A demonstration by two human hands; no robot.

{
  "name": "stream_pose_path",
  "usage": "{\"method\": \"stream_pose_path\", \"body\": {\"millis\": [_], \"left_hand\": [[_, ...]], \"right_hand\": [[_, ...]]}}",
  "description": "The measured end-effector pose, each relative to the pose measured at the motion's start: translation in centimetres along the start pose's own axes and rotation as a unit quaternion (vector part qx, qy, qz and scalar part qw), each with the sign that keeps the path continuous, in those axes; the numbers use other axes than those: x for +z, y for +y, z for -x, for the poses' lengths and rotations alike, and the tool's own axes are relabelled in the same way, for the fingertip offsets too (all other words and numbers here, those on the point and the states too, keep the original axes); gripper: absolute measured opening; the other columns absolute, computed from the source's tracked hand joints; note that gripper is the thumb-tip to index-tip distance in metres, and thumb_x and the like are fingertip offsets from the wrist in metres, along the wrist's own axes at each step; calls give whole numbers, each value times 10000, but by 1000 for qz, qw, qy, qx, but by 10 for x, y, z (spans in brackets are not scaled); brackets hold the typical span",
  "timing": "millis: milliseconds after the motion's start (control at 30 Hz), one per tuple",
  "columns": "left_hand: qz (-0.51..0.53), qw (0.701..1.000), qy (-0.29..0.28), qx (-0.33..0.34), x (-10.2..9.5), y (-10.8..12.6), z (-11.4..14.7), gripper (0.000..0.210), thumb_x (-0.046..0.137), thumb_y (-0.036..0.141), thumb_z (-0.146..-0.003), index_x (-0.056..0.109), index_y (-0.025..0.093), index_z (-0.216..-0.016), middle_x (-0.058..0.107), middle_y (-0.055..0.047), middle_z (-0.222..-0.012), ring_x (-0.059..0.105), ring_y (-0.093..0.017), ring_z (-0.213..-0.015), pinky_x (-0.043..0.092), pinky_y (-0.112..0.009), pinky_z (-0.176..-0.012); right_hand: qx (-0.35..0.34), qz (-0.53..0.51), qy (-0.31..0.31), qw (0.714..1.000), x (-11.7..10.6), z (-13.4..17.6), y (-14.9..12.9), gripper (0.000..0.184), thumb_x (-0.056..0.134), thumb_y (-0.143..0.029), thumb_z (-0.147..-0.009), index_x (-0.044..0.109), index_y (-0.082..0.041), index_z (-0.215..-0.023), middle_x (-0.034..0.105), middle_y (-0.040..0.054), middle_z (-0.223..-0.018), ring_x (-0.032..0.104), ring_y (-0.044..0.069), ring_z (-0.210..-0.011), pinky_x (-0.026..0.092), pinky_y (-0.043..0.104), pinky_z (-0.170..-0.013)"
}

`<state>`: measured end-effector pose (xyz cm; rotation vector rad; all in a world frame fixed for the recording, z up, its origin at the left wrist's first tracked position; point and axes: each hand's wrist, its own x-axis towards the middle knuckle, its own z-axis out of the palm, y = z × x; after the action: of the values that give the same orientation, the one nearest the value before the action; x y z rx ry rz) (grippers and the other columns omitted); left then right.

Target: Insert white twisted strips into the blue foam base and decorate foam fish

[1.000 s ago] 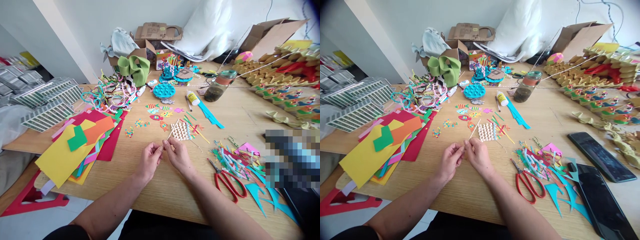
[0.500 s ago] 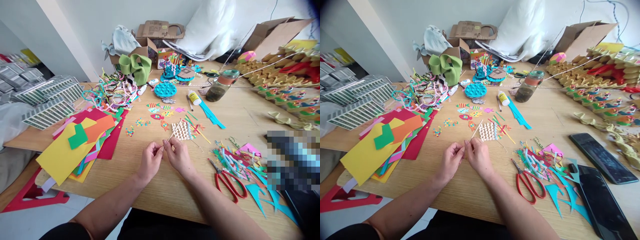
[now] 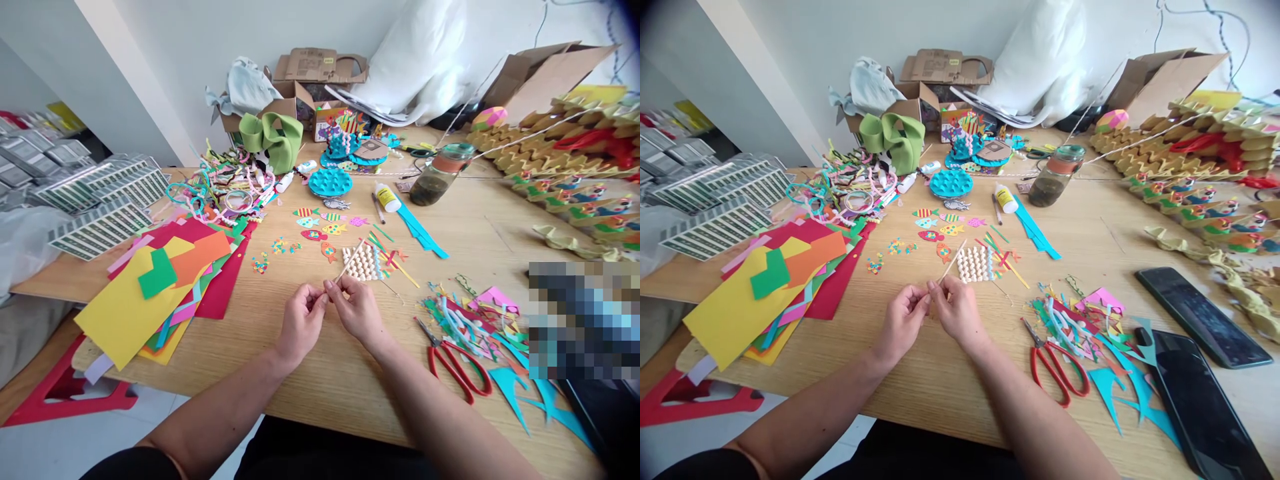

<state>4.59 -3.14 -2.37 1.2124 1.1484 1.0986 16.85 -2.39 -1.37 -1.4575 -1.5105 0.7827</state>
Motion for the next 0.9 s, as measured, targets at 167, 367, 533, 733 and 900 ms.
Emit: {"method": "stream_pose_path", "body": {"millis": [167,367,533,733,900], "left_hand": [[81,994,-16,-72,3,2,-1,315,640,454,-744,542,156,-722,475,64,-534,341,-31,-388,266,-174,-394],[108,991,-10,-84,4,5,-3,334,669,450,-714,527,148,-720,469,69,-523,345,-21,-379,232,-161,-359],[86,993,-17,-75,4,2,-2,325,652,447,-734,529,146,-731,483,64,-527,364,-24,-382,239,-162,-353],[93,994,-7,-65,2,2,-2,315,646,441,-749,534,147,-735,483,65,-541,362,-17,-394,240,-155,-360],[120,989,-2,-88,2,5,-3,327,665,444,-727,515,153,-728,473,73,-532,354,-12,-382,223,-152,-353]], "right_hand": [[16,-82,-41,996,-7,-3,0,469,412,-522,-888,523,-167,-603,542,15,-578,487,119,-560,363,242,-536],[4,-44,-42,998,-5,-2,3,418,484,-498,-861,524,-164,-614,523,10,-582,464,120,-565,352,250,-541],[-1,-9,-24,1000,-3,-2,1,413,480,-472,-870,521,-166,-596,530,15,-582,469,123,-566,357,257,-558],[-10,-138,-79,987,-9,-3,0,464,371,-511,-914,563,-164,-672,573,29,-654,536,139,-650,429,257,-633],[-22,-106,-83,991,-8,-4,5,388,489,-492,-871,595,-159,-701,593,43,-684,555,156,-681,438,270,-642]]}}
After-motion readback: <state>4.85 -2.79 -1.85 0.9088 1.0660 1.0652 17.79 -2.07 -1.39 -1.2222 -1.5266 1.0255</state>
